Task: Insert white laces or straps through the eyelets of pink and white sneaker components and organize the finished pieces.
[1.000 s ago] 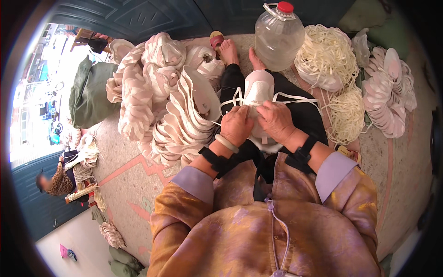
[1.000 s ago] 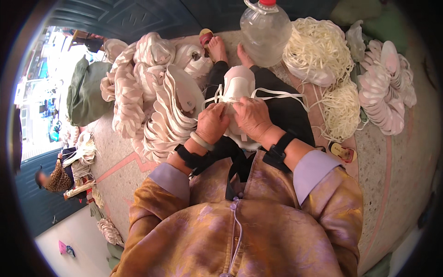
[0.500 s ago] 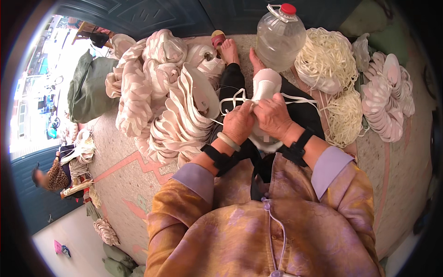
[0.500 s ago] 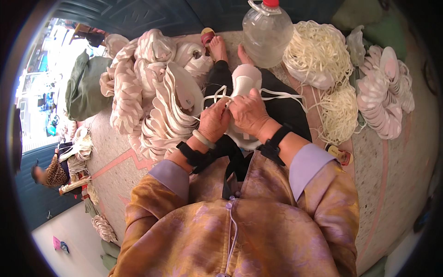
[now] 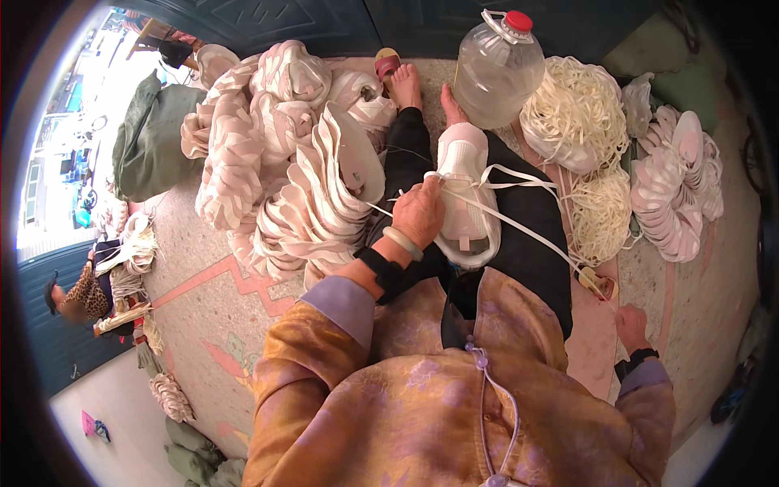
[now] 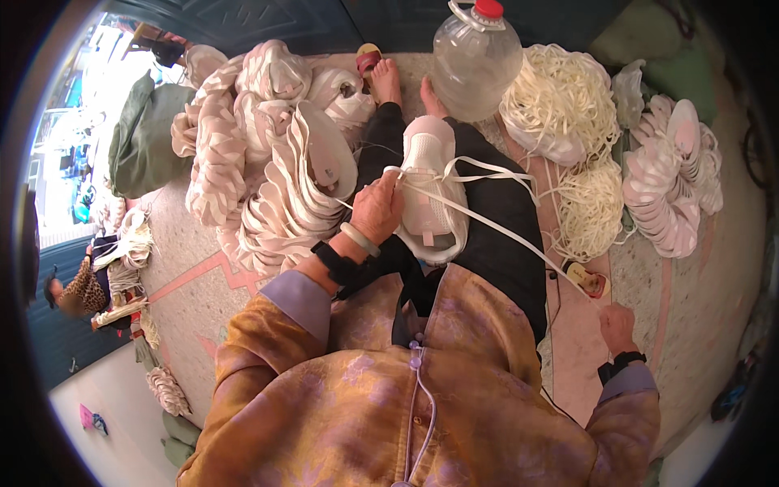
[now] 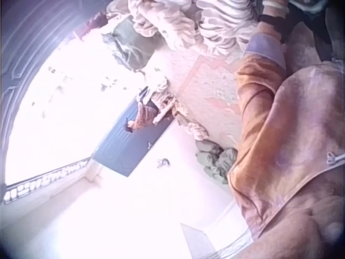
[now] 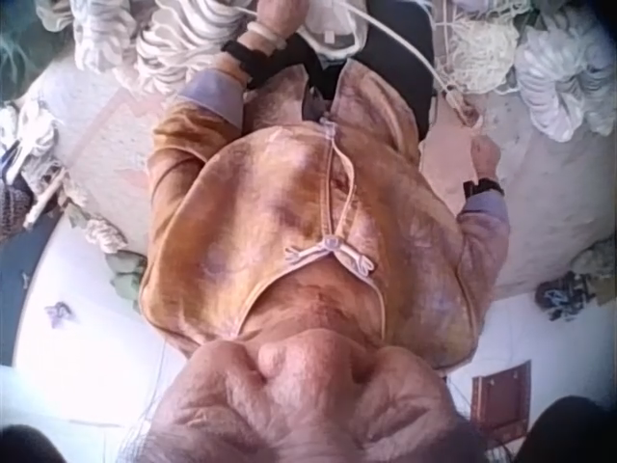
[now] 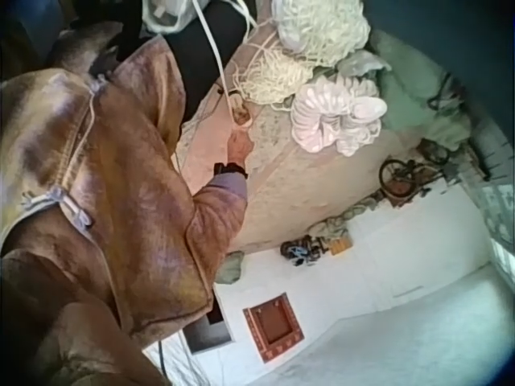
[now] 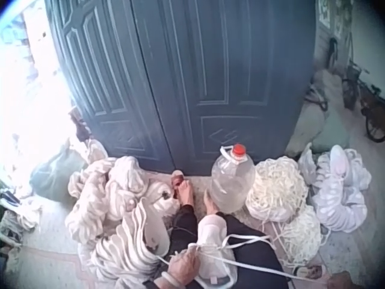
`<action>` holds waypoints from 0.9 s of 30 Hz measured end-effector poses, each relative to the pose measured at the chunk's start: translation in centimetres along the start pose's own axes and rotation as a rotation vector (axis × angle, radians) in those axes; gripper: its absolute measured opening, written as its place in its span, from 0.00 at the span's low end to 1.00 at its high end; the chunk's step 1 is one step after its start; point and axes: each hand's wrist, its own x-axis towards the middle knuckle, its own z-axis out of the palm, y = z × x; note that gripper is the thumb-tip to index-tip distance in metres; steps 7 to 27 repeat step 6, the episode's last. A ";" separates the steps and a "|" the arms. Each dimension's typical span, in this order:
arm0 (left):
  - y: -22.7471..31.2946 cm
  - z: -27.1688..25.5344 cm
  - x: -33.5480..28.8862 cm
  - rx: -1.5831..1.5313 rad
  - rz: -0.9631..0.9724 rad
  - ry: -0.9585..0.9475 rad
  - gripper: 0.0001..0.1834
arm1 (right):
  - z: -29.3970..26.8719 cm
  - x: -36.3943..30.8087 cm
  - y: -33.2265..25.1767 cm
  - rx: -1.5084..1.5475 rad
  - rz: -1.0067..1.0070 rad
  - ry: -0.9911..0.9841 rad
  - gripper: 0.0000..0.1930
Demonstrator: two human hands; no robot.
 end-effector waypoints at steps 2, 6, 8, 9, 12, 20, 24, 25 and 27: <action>0.3 -0.2 -0.2 0.002 0.010 0.013 0.17 | 0.3 1.3 -1.1 0.059 0.017 -0.133 0.06; 0.5 -0.8 -0.4 0.001 0.052 -0.014 0.17 | -3.8 11.2 -9.4 0.224 -0.053 0.025 0.14; 0.5 -0.8 -0.4 0.001 0.052 -0.014 0.17 | -3.8 11.2 -9.4 0.224 -0.053 0.025 0.14; 0.5 -0.8 -0.4 0.001 0.052 -0.014 0.17 | -3.8 11.2 -9.4 0.224 -0.053 0.025 0.14; 0.5 -0.8 -0.4 0.001 0.052 -0.014 0.17 | -3.8 11.2 -9.4 0.224 -0.053 0.025 0.14; 0.5 -0.8 -0.4 0.001 0.052 -0.014 0.17 | -3.8 11.2 -9.4 0.224 -0.053 0.025 0.14; 0.5 -0.8 -0.4 0.001 0.052 -0.014 0.17 | -3.8 11.2 -9.4 0.224 -0.053 0.025 0.14; 0.5 -0.8 -0.4 0.001 0.052 -0.014 0.17 | -3.8 11.2 -9.4 0.224 -0.053 0.025 0.14; 0.5 -0.8 -0.4 0.001 0.052 -0.014 0.17 | -3.8 11.2 -9.4 0.224 -0.053 0.025 0.14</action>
